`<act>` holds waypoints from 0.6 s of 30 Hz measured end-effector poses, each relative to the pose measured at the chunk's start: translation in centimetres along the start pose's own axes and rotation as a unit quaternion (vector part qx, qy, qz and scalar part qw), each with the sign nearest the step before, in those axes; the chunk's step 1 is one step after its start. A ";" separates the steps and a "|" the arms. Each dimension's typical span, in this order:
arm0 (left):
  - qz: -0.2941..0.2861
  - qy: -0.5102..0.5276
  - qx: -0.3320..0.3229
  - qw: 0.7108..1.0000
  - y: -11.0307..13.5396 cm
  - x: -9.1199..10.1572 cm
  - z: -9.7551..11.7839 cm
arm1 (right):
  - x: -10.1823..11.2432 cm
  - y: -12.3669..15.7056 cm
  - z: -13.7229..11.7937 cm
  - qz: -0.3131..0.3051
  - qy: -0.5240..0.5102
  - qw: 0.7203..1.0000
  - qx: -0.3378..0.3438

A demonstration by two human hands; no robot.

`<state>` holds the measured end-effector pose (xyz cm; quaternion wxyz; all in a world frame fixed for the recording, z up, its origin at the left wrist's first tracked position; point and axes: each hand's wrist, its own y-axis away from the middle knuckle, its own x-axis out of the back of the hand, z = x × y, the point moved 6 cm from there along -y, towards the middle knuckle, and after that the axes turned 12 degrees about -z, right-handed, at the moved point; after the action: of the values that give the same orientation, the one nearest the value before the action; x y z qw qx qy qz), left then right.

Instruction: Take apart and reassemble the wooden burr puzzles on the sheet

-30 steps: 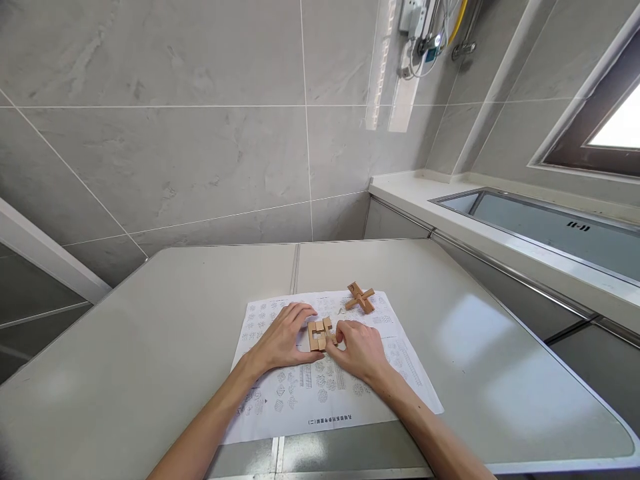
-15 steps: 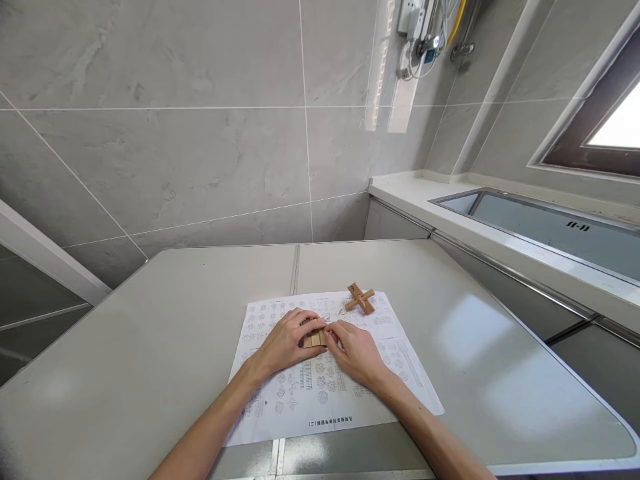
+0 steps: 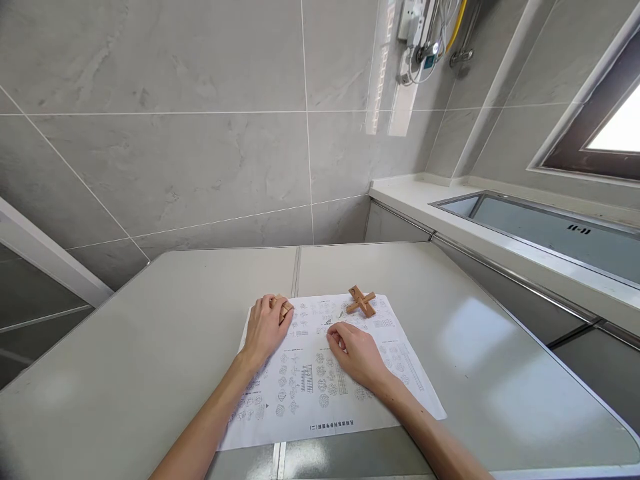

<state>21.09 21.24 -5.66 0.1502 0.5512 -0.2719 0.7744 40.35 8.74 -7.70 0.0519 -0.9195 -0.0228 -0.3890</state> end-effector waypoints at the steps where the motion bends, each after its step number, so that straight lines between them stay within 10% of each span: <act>1: 0.003 -0.009 0.007 1.000 0.0 0.1 0.0 | 0.0 0.0 0.0 0.000 0.001 1.000 0.001; 12: 0.012 -0.032 0.043 0.998 0.2 -0.1 -0.3 | 0.0 0.0 0.2 -0.013 0.000 1.000 -0.003; 18: 0.031 0.033 -0.069 0.997 0.7 0.6 2.2 | -0.1 0.0 0.2 -0.014 0.007 1.000 -0.002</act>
<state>22.22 19.38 -4.69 0.1724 0.5050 -0.3363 0.7760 40.44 8.80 -7.89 0.0447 -0.9164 -0.0350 -0.3962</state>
